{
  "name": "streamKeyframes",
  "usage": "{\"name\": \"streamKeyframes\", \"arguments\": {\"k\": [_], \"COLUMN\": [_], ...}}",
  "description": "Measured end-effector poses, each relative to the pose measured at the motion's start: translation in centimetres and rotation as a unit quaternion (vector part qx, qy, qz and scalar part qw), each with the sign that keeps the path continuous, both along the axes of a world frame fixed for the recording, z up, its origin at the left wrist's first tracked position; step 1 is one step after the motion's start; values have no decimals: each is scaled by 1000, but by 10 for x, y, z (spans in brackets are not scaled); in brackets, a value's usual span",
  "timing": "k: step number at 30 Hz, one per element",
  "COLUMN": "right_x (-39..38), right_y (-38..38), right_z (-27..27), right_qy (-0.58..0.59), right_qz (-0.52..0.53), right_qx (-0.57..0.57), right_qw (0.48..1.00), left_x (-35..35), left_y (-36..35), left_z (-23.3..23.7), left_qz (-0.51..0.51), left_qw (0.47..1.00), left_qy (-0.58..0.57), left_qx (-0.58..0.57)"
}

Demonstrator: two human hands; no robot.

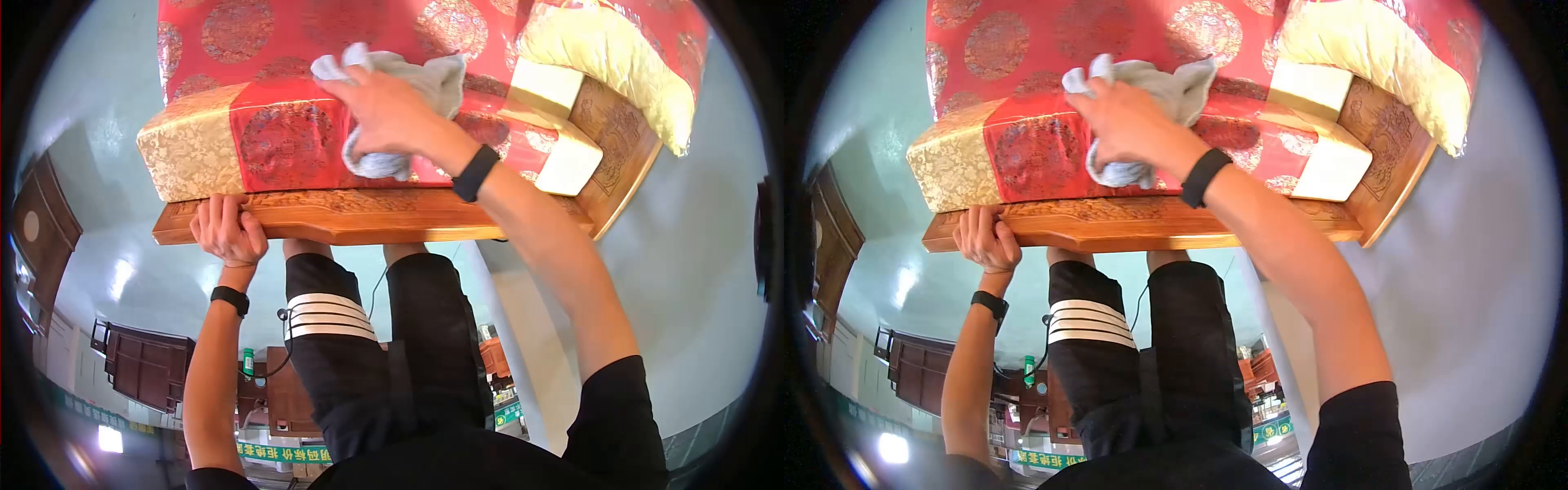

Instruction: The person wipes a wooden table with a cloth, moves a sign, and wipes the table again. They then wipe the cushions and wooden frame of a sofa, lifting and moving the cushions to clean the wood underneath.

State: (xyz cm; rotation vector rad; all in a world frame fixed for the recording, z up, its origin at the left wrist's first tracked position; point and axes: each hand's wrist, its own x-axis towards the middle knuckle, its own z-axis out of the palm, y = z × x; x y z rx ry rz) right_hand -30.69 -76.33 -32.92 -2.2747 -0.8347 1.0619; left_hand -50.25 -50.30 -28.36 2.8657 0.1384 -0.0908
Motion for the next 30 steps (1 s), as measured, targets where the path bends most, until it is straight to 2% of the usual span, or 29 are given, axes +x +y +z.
{"name": "streamKeyframes", "arguments": {"k": [1,3,5,7,9,10,12,15,17,20,21,22,23,24,26,27,29,30], "right_x": [-3,-8,-13,-26,-35,-32,-20,-9,-7,-18,-25,-25,-25,-19,-3,2,14,10], "right_y": [16,49,101,164,229,249,279,251,202,87,44,15,3,8,18,22,35,46], "right_z": [-3,-8,-7,-4,-10,-7,0,12,9,19,4,10,16,11,-2,-9,-23,-25], "right_qy": [1,-54,-12,-8,-97,-100,-17,-8,54,-60,-109,-133,-155,-154,-20,-14,-5,11], "right_qz": [0,-30,-65,-106,-112,-114,-121,-119,-81,-113,-96,-84,-73,-65,-39,-39,28,-7], "right_qx": [2,91,118,192,221,218,137,75,6,-2,4,-57,-118,-117,-138,-143,0,29], "right_qw": [1000,994,991,976,964,964,983,990,995,992,989,986,978,979,989,989,1000,999], "left_x": [-1,0,-1,-4,-5,-3,-8,-6,-2,0,2,2,2,1,0,-1,-1,-1], "left_y": [1,1,3,6,9,9,14,10,9,10,11,11,12,12,13,13,14,15], "left_z": [0,0,0,-3,-1,-5,-12,-4,0,2,0,-1,-1,0,-1,-1,-3,-4], "left_qz": [-5,-3,-11,-14,-26,-31,-40,-5,-3,6,17,18,16,12,18,17,15,6], "left_qw": [1000,1000,1000,1000,1000,999,997,999,999,998,998,998,997,997,996,996,997,997], "left_qy": [-4,1,-3,-8,7,-36,-63,-12,-14,-15,-17,-31,-42,-43,-42,-45,-33,-29], "left_qx": [-7,-11,-16,-20,-6,-17,-27,-45,-30,-55,-54,-61,-69,-69,-73,-75,-73,-75]}}
